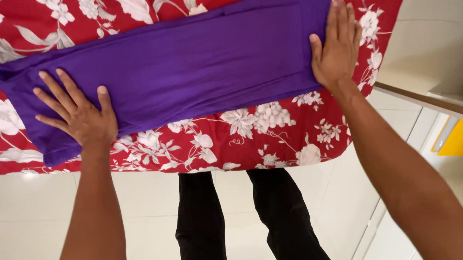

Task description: The person folds a purple garment and a black button-up shirt with a red pattern by hand on a bed, placing each folded item onto a stack of folded clothes.

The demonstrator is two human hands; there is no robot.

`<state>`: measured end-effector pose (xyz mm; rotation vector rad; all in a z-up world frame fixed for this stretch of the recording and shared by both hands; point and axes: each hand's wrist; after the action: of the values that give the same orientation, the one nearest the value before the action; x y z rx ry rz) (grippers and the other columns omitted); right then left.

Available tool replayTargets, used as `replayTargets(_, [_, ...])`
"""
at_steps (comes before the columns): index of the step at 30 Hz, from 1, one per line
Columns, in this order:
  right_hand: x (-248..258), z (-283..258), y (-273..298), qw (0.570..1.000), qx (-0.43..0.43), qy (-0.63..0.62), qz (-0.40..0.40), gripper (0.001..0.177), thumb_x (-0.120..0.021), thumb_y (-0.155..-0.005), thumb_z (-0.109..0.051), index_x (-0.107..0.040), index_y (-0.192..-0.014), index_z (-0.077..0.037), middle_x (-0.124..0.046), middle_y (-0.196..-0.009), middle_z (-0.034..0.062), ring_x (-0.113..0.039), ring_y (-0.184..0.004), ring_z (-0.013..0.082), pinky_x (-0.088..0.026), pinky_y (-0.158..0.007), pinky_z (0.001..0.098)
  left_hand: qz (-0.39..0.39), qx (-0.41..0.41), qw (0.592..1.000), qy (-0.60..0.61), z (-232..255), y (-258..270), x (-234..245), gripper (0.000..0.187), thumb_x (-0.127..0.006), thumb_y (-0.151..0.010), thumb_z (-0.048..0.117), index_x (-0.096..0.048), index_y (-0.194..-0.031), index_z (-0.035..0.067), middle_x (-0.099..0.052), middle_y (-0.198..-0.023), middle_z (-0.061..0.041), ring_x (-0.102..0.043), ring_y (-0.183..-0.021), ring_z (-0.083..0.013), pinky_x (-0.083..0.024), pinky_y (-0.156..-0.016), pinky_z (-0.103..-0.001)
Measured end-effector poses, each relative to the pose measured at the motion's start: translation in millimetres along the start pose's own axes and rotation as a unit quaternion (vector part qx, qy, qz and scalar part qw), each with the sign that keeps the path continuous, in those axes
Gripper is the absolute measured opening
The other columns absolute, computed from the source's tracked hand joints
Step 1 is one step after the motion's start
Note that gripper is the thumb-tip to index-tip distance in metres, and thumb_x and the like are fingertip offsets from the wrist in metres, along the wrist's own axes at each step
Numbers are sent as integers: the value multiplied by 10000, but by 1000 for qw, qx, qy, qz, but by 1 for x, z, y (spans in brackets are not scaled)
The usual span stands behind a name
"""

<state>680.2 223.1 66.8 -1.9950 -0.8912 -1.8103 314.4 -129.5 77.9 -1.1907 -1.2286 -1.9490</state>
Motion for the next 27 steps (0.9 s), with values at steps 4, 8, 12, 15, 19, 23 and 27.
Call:
replayTargets(4, [35,-19,22,941,-290,-176,-14,595,-637,-1013,-428,-513,-1401,5,-703,-1169,180,-683,-1065,295,-533,-949,431,136,-82,987,37,72,26,-11,863,-516,-1090,543,-223,-1663,-31,-99,-1754,-205,7,-1617,-419,62,-1247,-686])
replayTargets(8, [36,-24,22,887,-362,-276,-72,635,-896,-800,-325,-599,-1212,55,-712,-1090,169,-723,-967,257,-577,-887,377,71,-343,886,305,198,68,-51,224,-600,-1042,140,-672,-1246,78,-603,-1442,-118,-526,-1436,-319,-420,-1251,-488])
replayTargets(12, [24,2,10,743,-403,-519,-129,456,-822,-808,-148,-642,-1187,32,-771,-1105,159,-784,-1001,241,-604,-931,333,-114,-194,866,446,278,93,-80,323,-627,-1007,241,-669,-1282,77,-705,-1287,-108,-696,-1229,-260,-554,-1099,-394])
replayTargets(15, [25,1,10,675,-353,-634,-136,412,-769,-837,-40,-628,-1212,54,-743,-1129,172,-745,-1020,260,-618,-922,379,-175,-134,835,504,290,89,-98,495,-585,-1020,377,-594,-1374,30,-637,-1387,-170,-592,-1331,-294,-463,-1124,-437])
replayTargets(19, [39,-54,25,857,-141,-494,-33,498,-723,-870,-25,-607,-1351,28,-764,-1118,154,-775,-986,274,-631,-910,384,-302,-13,687,661,268,68,-114,722,-396,-1026,599,-485,-1480,45,-554,-1506,-176,-500,-1429,-309,-357,-1190,-450])
replayTargets(23, [51,-131,31,978,2,-206,-41,771,-811,-829,-130,-513,-1537,-62,-717,-1030,149,-723,-923,307,-582,-819,404,-325,133,535,769,227,50,-114,817,-408,-972,669,-470,-1498,47,-570,-1471,-222,-515,-1319,-344,-389,-1094,-474])
replayTargets(27, [52,-145,31,956,30,-143,-255,878,-871,-767,-273,-465,-1517,-65,-584,-1198,184,-646,-1045,321,-557,-800,413,-298,124,648,690,221,47,-134,602,-617,-994,408,-527,-1472,52,-558,-1423,-73,-472,-1267,-132,-400,-1017,-399])
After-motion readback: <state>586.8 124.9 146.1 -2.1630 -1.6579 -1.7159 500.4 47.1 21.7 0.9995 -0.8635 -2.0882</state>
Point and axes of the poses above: each hand's wrist, its own y-axis away from the middle knuckle, its own x-axis out of the back of the hand, z = x × y
